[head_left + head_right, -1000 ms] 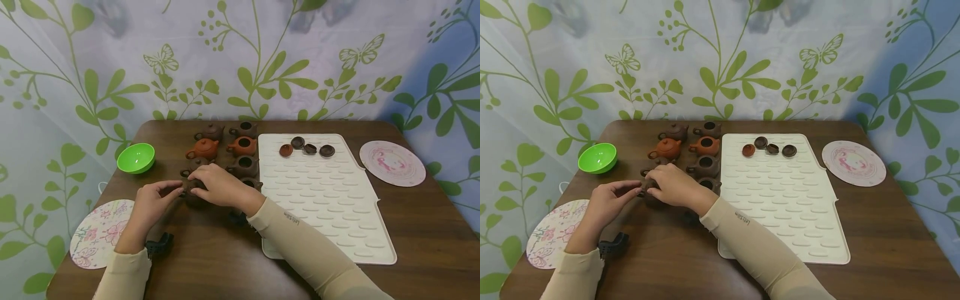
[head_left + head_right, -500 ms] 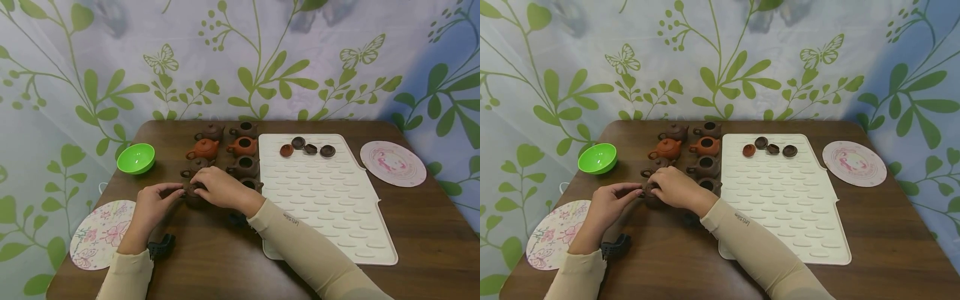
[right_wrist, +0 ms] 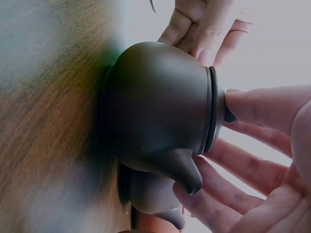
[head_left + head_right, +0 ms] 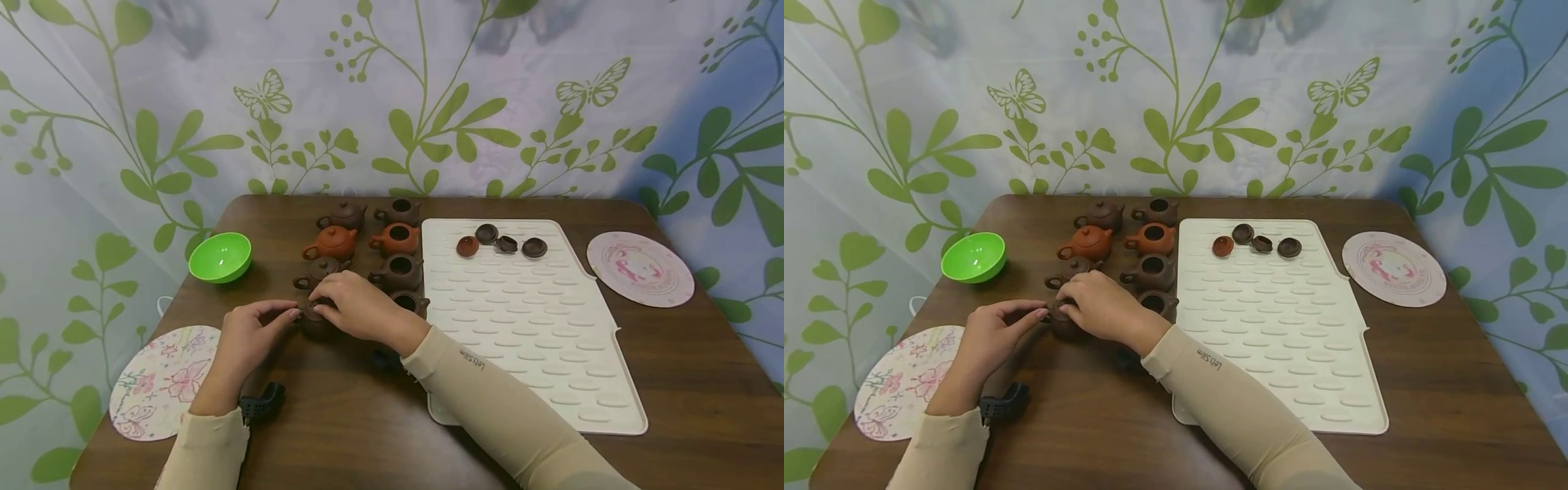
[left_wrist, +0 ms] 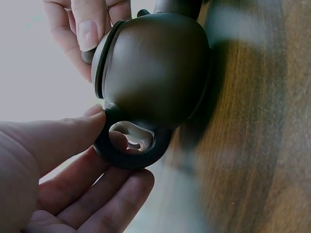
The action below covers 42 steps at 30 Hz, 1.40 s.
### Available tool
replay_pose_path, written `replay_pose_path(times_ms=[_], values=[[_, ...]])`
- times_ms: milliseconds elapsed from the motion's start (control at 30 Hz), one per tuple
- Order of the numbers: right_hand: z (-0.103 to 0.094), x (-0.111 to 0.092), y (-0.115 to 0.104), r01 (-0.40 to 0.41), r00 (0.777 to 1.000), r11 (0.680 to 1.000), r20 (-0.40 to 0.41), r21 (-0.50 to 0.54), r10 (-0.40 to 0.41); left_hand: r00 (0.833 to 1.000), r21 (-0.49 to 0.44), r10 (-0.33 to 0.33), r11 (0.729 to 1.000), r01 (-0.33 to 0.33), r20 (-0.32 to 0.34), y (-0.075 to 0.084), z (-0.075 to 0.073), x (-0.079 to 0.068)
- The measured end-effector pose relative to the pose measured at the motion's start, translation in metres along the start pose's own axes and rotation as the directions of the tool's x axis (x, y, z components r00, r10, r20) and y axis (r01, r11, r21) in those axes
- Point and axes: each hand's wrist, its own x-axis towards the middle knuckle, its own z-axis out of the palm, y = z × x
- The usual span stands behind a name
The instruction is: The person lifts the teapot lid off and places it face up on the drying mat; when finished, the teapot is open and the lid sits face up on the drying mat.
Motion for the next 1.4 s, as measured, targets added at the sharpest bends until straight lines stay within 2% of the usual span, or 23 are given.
replay_pose_path(times_ms=[267, 733, 1100, 1400], values=[[0.0009, -0.0004, -0.0019, -0.018, 1.000, 1.000, 0.004, -0.003, 0.018, 1.000, -0.005, 0.018, 1.000, -0.018, -0.003, -0.0017, 0.0009, -0.0008], [-0.0003, 0.0019, -0.0007, 0.013, 1.000, 1.000, -0.011, 0.007, -0.013, 0.997, 0.017, 0.061, 0.998, -0.060, -0.038, -0.0020, 0.0024, -0.0002], [-0.0022, 0.0007, -0.0007, 0.005, 1.000, 0.999, -0.014, 0.035, -0.005, 0.999, 0.012, 0.046, 0.999, -0.045, -0.027, -0.0005, 0.0026, -0.0007], [-0.0040, 0.0008, -0.0004, 0.025, 0.998, 0.998, -0.061, 0.062, -0.021, 0.999, 0.010, 0.038, 0.999, -0.038, -0.021, -0.0005, 0.0022, -0.0006]])
